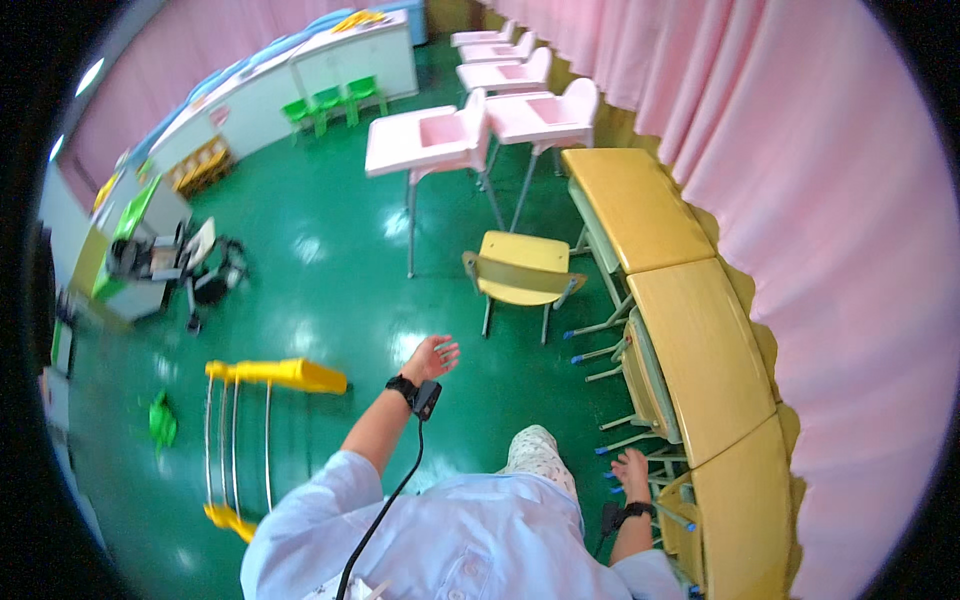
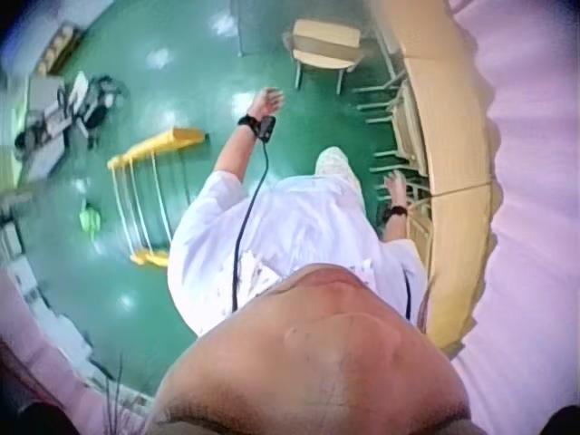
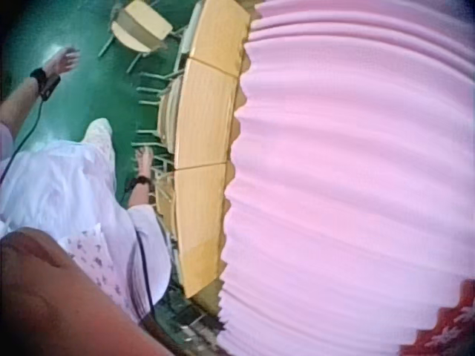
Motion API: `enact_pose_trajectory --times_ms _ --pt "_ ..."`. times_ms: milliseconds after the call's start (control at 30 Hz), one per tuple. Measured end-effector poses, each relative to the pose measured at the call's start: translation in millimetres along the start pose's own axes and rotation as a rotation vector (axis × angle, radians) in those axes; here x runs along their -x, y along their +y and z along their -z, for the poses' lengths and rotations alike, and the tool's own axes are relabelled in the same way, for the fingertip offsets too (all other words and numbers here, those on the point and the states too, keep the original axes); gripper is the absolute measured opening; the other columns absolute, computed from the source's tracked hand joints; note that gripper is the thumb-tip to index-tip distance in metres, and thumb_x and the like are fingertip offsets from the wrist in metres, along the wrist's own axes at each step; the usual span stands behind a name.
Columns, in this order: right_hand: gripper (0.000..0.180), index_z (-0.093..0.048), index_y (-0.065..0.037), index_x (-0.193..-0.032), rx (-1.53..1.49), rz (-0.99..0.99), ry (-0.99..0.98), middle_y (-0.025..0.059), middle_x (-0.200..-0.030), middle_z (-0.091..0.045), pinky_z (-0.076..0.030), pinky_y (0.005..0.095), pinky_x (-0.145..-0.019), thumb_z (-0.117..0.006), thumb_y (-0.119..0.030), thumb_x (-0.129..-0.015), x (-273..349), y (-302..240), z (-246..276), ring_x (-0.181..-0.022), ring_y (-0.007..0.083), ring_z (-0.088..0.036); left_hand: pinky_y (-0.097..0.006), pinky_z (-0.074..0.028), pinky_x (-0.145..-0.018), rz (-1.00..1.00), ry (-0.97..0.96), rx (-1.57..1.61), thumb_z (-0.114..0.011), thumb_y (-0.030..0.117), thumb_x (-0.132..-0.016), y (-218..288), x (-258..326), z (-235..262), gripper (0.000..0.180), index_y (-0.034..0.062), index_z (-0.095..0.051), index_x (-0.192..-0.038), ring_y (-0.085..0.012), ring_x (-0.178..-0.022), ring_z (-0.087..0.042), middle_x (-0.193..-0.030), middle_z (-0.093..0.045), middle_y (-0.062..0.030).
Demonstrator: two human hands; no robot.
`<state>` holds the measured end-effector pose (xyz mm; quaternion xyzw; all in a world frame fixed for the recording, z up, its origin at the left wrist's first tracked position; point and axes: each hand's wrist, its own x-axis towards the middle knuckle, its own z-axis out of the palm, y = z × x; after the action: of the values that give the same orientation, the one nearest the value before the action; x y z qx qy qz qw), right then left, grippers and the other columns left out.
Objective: The person carries a baby bathtub and stacks it onto other tubs on a counter, then picks up a child-sized chair and places it at a desk.
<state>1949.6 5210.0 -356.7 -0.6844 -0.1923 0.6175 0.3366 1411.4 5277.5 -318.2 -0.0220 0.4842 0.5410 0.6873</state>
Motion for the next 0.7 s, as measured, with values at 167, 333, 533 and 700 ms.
enact_pose_trajectory --times_ms 167,333,533,700 --pt "0.047 -0.044 -0.006 -0.117 1.353 0.315 -0.075 0.0180 -0.106 -0.053 -0.046 0.0409 -0.076 -0.059 -0.025 -0.076 -8.1 -116.3 -150.1 -0.092 0.0325 -0.054 -0.041 -0.044 -0.078 0.026 -0.026 -0.370 -0.044 0.028 -0.084 45.1 -69.2 -28.4 0.034 0.0058 -0.044 -0.111 -0.0283 -0.088 -0.052 -0.101 -0.052 -0.0125" --pt "0.083 -0.019 -0.008 -0.134 1.535 0.387 0.028 0.0188 -0.134 -0.027 -0.040 0.0421 -0.090 -0.069 -0.024 -0.069 -101.9 -179.2 -255.5 -0.115 0.0353 -0.038 -0.040 -0.045 -0.080 -0.472 0.122 -1.753 -0.055 0.047 -0.075 119.5 -177.9 -17.7 0.068 0.0003 -0.037 -0.122 -0.0406 -0.090 -0.054 -0.113 -0.046 -0.0301" --pt "0.066 -0.044 -0.014 -0.122 1.491 0.798 0.037 0.0145 -0.131 -0.033 -0.032 0.0453 -0.096 -0.073 -0.022 -0.064 -177.5 -252.3 -362.8 -0.120 0.0312 -0.033 -0.045 -0.039 -0.091 0.487 -0.172 -0.809 -0.041 0.053 -0.084 181.7 -215.8 -36.7 0.080 -0.0114 -0.020 -0.128 -0.0351 -0.108 -0.048 -0.122 -0.043 -0.0256" --pt "0.033 -0.062 -0.017 -0.096 1.838 0.611 0.128 0.0052 -0.100 -0.058 -0.025 0.0514 -0.097 -0.067 -0.031 -0.066 -246.5 -217.8 -405.4 -0.100 0.0237 -0.050 -0.042 -0.046 -0.085 0.536 -0.170 -0.373 -0.050 0.038 -0.085 171.7 -276.8 -44.0 0.055 -0.0030 -0.038 -0.120 -0.0327 -0.098 -0.055 -0.110 -0.052 -0.0235"
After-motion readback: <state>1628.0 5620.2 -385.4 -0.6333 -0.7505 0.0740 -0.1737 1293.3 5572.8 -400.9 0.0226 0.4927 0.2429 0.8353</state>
